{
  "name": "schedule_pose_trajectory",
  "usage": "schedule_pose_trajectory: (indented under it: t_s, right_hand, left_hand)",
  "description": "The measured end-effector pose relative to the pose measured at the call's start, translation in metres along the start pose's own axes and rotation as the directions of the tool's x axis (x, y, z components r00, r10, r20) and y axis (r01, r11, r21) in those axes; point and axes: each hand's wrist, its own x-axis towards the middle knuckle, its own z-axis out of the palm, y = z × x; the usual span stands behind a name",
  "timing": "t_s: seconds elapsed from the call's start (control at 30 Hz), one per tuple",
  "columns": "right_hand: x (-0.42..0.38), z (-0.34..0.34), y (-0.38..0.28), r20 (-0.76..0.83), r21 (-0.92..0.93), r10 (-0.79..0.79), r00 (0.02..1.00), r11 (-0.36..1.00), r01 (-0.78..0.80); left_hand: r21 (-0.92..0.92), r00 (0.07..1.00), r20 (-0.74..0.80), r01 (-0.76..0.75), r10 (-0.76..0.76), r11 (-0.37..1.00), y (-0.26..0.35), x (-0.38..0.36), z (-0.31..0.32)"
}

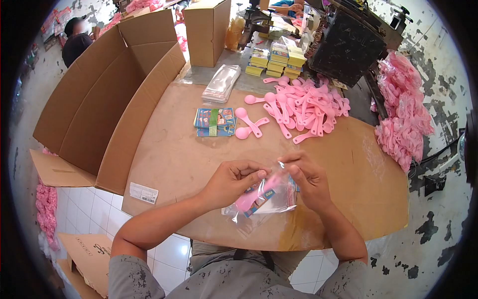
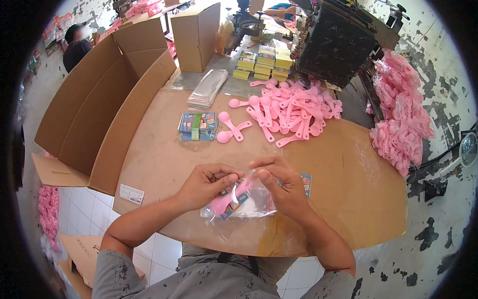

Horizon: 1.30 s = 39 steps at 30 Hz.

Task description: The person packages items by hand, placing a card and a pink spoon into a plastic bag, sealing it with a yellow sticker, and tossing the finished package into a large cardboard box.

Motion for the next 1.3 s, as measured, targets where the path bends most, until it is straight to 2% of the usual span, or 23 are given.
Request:
schedule_pose_trajectory:
  t_s: [0.07,0.17,0.2,0.27,0.37,0.4,0.47,0.57,0.67,0.77,0.87,0.97,1.07,1.17,1.27,1.3]
  right_hand:
    - [0.007,-0.006,-0.011,0.092,-0.074,0.018,0.996,0.997,-0.011]
    - [0.018,0.004,-0.028,0.036,0.081,-0.015,0.999,0.997,0.012]
    - [0.021,0.003,-0.036,0.145,-0.073,-0.111,0.983,0.990,0.123]
    - [0.028,0.000,-0.054,0.385,-0.328,-0.238,0.892,0.868,0.373]
    - [0.038,-0.009,-0.083,0.365,-0.250,-0.366,0.856,0.847,0.469]
    - [0.038,-0.009,-0.093,0.386,-0.359,-0.315,0.867,0.814,0.456]
    - [0.035,-0.006,-0.107,0.402,-0.561,-0.212,0.891,0.711,0.423]
    - [0.026,0.002,-0.111,0.200,-0.556,-0.175,0.964,0.790,0.258]
    - [0.022,0.010,-0.109,0.122,-0.557,-0.170,0.978,0.804,0.209]
    - [0.020,0.011,-0.102,0.122,-0.544,-0.203,0.972,0.805,0.236]
    - [0.018,0.017,-0.096,0.037,-0.527,-0.240,0.970,0.820,0.223]
    - [0.021,0.017,-0.084,0.156,-0.738,-0.503,0.850,0.513,0.438]
    - [0.022,0.026,-0.085,0.290,-0.838,-0.512,0.808,0.272,0.472]
    - [0.022,0.029,-0.071,0.363,-0.860,-0.512,0.778,0.136,0.491]
    - [0.019,0.032,-0.065,0.440,-0.865,-0.478,0.761,0.002,0.502]
    - [0.020,0.033,-0.064,0.404,-0.882,-0.460,0.791,0.035,0.471]
  left_hand:
    - [-0.047,1.000,0.018,-0.011,0.011,0.999,0.000,0.000,0.000]
    - [-0.118,0.998,0.054,0.046,-0.040,0.992,0.010,-0.003,0.002]
    - [-0.109,0.996,0.089,0.038,-0.028,0.993,0.009,-0.003,0.000]
    - [-0.088,0.987,0.162,0.024,-0.010,0.996,0.006,-0.003,-0.003]
    - [-0.242,0.971,0.047,-0.217,0.235,0.946,0.001,-0.002,0.007]
    - [-0.088,0.950,0.053,-0.301,0.307,0.949,0.002,-0.003,0.005]
    - [0.225,0.894,0.105,-0.447,0.435,0.866,0.007,-0.005,-0.002]
    - [0.427,0.845,0.217,-0.533,0.489,0.731,0.027,-0.016,0.003]
    - [0.419,0.872,0.155,-0.483,0.464,0.769,0.028,-0.020,0.014]
    - [0.316,0.863,0.137,-0.504,0.487,0.804,0.019,-0.015,0.013]
    - [0.276,0.893,0.038,-0.440,0.448,0.855,0.018,-0.016,0.015]
    - [0.251,0.922,0.003,-0.376,0.388,0.892,0.027,-0.022,0.015]
    - [0.336,0.955,0.012,-0.284,0.298,0.898,0.031,-0.026,0.013]
    - [0.407,0.901,0.026,-0.406,0.434,0.818,0.018,-0.023,0.015]
    - [0.531,0.866,0.047,-0.444,0.498,0.722,0.015,-0.023,0.018]
    - [0.563,0.874,0.071,-0.432,0.480,0.704,0.015,-0.022,0.018]
